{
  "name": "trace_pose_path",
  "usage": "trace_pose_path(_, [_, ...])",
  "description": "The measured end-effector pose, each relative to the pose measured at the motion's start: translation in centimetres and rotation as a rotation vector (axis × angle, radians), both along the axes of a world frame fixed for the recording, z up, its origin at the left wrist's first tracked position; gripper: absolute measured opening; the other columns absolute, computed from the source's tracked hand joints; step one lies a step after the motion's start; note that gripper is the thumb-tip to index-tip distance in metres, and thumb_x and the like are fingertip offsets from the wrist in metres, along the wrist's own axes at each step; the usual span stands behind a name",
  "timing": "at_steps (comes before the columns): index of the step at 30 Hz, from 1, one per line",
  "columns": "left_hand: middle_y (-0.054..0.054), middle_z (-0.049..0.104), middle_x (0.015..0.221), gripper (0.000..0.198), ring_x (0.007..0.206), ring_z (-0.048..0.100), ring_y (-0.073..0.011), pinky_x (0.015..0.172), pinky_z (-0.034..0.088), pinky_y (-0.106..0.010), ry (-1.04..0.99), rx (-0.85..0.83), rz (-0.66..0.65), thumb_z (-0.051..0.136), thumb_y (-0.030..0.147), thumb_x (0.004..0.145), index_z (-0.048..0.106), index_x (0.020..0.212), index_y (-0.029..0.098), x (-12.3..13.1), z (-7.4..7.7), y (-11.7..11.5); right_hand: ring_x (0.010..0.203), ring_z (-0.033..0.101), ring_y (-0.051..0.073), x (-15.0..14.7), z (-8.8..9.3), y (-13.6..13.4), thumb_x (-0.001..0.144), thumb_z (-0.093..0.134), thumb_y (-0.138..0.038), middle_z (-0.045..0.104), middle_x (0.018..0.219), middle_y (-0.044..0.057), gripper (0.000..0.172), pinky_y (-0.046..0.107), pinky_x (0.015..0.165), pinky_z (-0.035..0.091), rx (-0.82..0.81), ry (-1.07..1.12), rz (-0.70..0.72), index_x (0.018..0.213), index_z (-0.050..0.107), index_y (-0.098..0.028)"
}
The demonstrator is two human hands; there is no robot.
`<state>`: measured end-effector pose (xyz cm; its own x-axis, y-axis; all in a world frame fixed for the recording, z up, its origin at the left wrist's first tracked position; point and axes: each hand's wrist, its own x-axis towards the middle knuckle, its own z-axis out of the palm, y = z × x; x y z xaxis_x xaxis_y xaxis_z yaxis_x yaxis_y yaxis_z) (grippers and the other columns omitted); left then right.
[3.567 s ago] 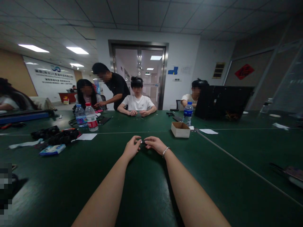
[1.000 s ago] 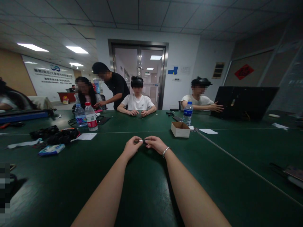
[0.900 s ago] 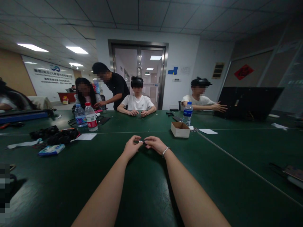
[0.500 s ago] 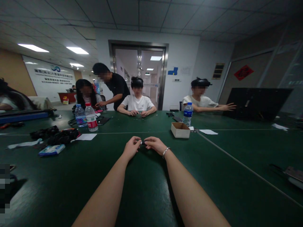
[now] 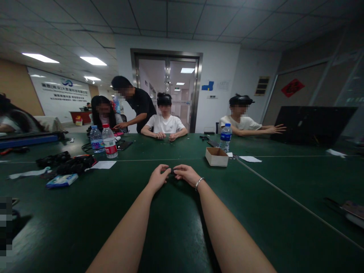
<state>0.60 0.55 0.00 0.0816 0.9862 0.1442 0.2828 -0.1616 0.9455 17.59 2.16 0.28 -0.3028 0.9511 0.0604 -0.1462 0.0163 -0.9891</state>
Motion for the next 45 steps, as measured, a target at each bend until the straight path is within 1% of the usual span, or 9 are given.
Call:
trace_pose_path(4, [-0.004, 0.057, 0.073, 0.036, 0.056, 0.054, -0.0105, 0.046, 0.040, -0.018, 0.034, -0.029, 0.008, 0.042, 0.046, 0.082, 0.054, 0.097, 0.016, 0.1, -0.6, 0.5, 0.051, 0.057, 0.007, 0.1, 0.0, -0.1, 0.069, 0.070, -0.010, 0.061, 0.061, 0.001, 0.018, 0.014, 0.051, 0.050, -0.003, -0.002, 0.007, 0.086, 0.063, -0.009])
trace_pose_path(6, [-0.002, 0.055, 0.068, 0.032, 0.054, 0.052, -0.0099, 0.045, 0.039, -0.017, 0.035, -0.012, -0.004, 0.042, 0.042, 0.082, 0.054, 0.097, 0.016, 0.1, -0.7, 0.5, 0.050, 0.057, 0.007, 0.1, 0.0, -0.1, 0.069, 0.070, -0.009, 0.062, 0.061, 0.001, 0.019, 0.014, 0.051, 0.050, -0.001, -0.005, 0.012, 0.086, 0.063, -0.009])
trace_pose_path(15, [-0.006, 0.056, 0.094, 0.026, 0.070, 0.055, -0.0108, 0.048, 0.041, -0.014, 0.003, 0.029, -0.047, 0.052, 0.031, 0.078, 0.055, 0.102, 0.021, 0.1, -0.2, 0.0, 0.051, 0.057, 0.007, 0.1, -0.2, 0.1, 0.068, 0.070, -0.010, 0.062, 0.061, 0.001, 0.018, 0.014, 0.050, 0.050, 0.003, -0.003, -0.003, 0.085, 0.063, -0.010])
trace_pose_path(23, [-0.006, 0.054, 0.100, 0.030, 0.066, 0.053, -0.0092, 0.047, 0.042, -0.014, -0.017, 0.098, -0.077, 0.055, 0.022, 0.073, 0.054, 0.103, 0.020, 0.1, 0.6, -0.8, 0.053, 0.058, 0.008, 0.1, -0.2, 0.1, 0.069, 0.069, -0.009, 0.062, 0.063, 0.002, 0.017, 0.014, 0.051, 0.050, 0.008, -0.001, 0.002, 0.086, 0.063, -0.010])
trace_pose_path(27, [-0.007, 0.051, 0.106, 0.037, 0.064, 0.053, -0.0081, 0.047, 0.043, -0.015, -0.020, 0.126, -0.101, 0.056, 0.017, 0.070, 0.053, 0.107, 0.022, 0.0, 0.3, -0.6, 0.052, 0.058, 0.007, 0.2, -0.1, 0.0, 0.070, 0.068, -0.008, 0.063, 0.063, 0.002, 0.017, 0.014, 0.051, 0.051, 0.007, -0.006, 0.007, 0.086, 0.063, -0.010])
trace_pose_path(30, [-0.009, 0.049, 0.112, 0.042, 0.065, 0.055, -0.0092, 0.048, 0.045, -0.018, -0.010, 0.104, -0.065, 0.059, 0.023, 0.070, 0.050, 0.111, 0.023, -0.1, -0.1, -0.2, 0.051, 0.058, 0.007, 0.2, 0.0, -0.1, 0.071, 0.066, -0.006, 0.063, 0.063, 0.002, 0.016, 0.013, 0.051, 0.050, 0.010, -0.007, 0.007, 0.087, 0.063, -0.010])
trace_pose_path(34, [-0.008, 0.057, 0.090, 0.037, 0.062, 0.056, -0.0111, 0.048, 0.044, -0.019, -0.008, -0.014, -0.016, 0.048, 0.041, 0.079, 0.051, 0.107, 0.018, 0.0, -0.6, 0.3, 0.051, 0.058, 0.007, 0.1, -0.1, -0.1, 0.071, 0.065, -0.005, 0.063, 0.063, 0.002, 0.016, 0.013, 0.050, 0.049, 0.005, -0.013, -0.003, 0.086, 0.062, -0.009])
trace_pose_path(37, [-0.005, 0.057, 0.078, 0.033, 0.060, 0.054, -0.0101, 0.046, 0.040, -0.016, 0.006, -0.012, -0.034, 0.044, 0.040, 0.082, 0.052, 0.104, 0.017, 0.1, -0.8, 0.5, 0.051, 0.058, 0.007, 0.1, -0.2, 0.1, 0.070, 0.067, -0.006, 0.063, 0.063, 0.002, 0.017, 0.013, 0.050, 0.050, 0.008, -0.014, -0.003, 0.086, 0.062, -0.009])
trace_pose_path(45, [-0.006, 0.054, 0.095, 0.031, 0.063, 0.053, -0.0085, 0.047, 0.042, -0.015, 0.004, 0.076, -0.063, 0.054, 0.025, 0.075, 0.053, 0.105, 0.020, 0.0, -0.3, -0.1, 0.050, 0.057, 0.007, 0.1, -0.1, 0.1, 0.070, 0.068, -0.007, 0.063, 0.061, 0.002, 0.018, 0.013, 0.050, 0.049, -0.005, -0.007, -0.001, 0.086, 0.062, -0.009])
